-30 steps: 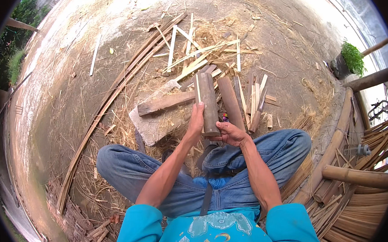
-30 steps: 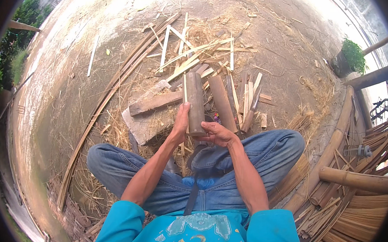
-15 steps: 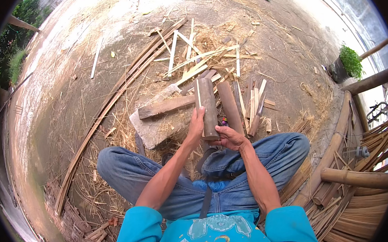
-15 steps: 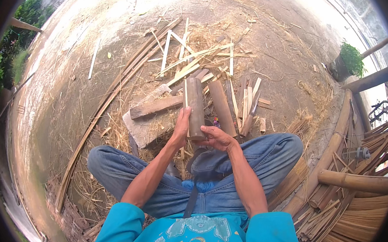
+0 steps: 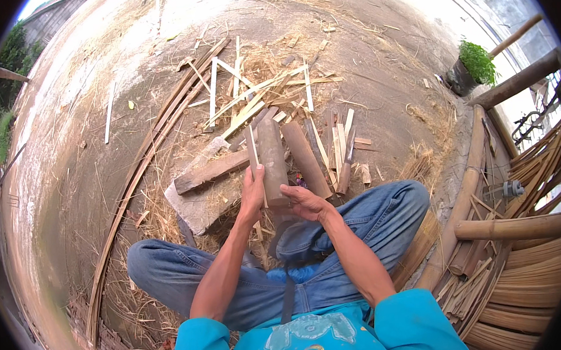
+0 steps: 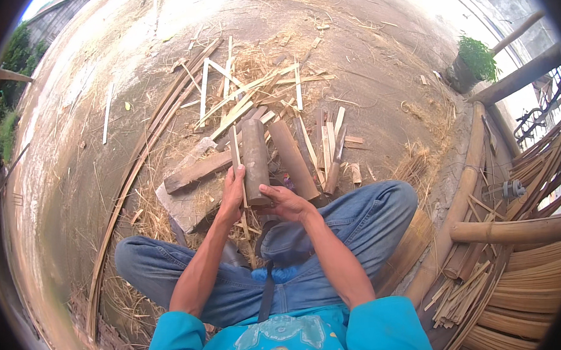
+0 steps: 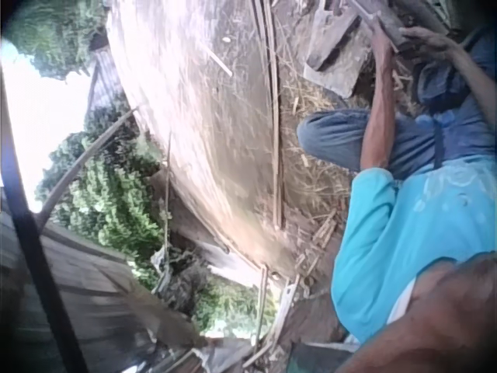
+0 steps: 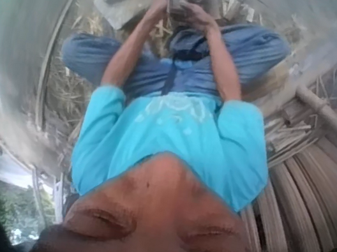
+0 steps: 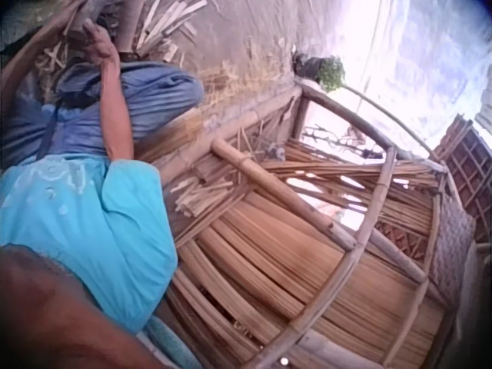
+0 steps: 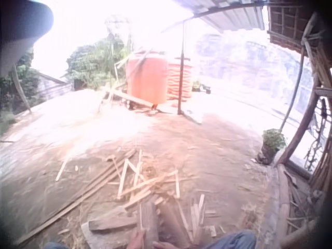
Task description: The person sits on the ground and uses a machete to split a bamboo tube into smaller strips. They repeatedly strike the bamboo against a wooden block to separate the pieces and then arrange the resulting strips on the ground.
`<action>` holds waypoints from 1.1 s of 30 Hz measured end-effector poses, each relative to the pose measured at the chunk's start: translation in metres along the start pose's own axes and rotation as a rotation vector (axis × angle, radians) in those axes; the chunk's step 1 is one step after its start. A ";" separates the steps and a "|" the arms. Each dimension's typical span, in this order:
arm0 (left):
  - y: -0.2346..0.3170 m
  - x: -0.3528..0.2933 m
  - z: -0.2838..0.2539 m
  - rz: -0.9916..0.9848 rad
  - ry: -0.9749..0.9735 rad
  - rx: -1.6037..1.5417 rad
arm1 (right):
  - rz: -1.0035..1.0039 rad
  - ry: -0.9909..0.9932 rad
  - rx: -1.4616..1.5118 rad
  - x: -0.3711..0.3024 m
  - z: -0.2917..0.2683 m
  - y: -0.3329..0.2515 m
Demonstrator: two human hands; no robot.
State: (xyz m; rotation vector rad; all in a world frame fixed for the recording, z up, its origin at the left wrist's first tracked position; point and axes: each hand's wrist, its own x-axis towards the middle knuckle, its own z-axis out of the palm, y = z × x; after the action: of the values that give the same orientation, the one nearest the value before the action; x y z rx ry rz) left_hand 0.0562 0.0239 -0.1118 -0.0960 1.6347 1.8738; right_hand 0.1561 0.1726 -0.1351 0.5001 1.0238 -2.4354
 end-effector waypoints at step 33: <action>-0.012 0.050 0.016 -0.072 -0.185 -0.029 | -0.234 0.257 0.284 -0.007 -0.028 0.006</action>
State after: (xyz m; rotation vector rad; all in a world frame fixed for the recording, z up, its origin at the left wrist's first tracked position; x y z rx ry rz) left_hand 0.0280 0.0598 -0.1411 0.0064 1.4601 1.7957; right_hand 0.1696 0.1919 -0.1535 0.8499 0.8773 -2.7997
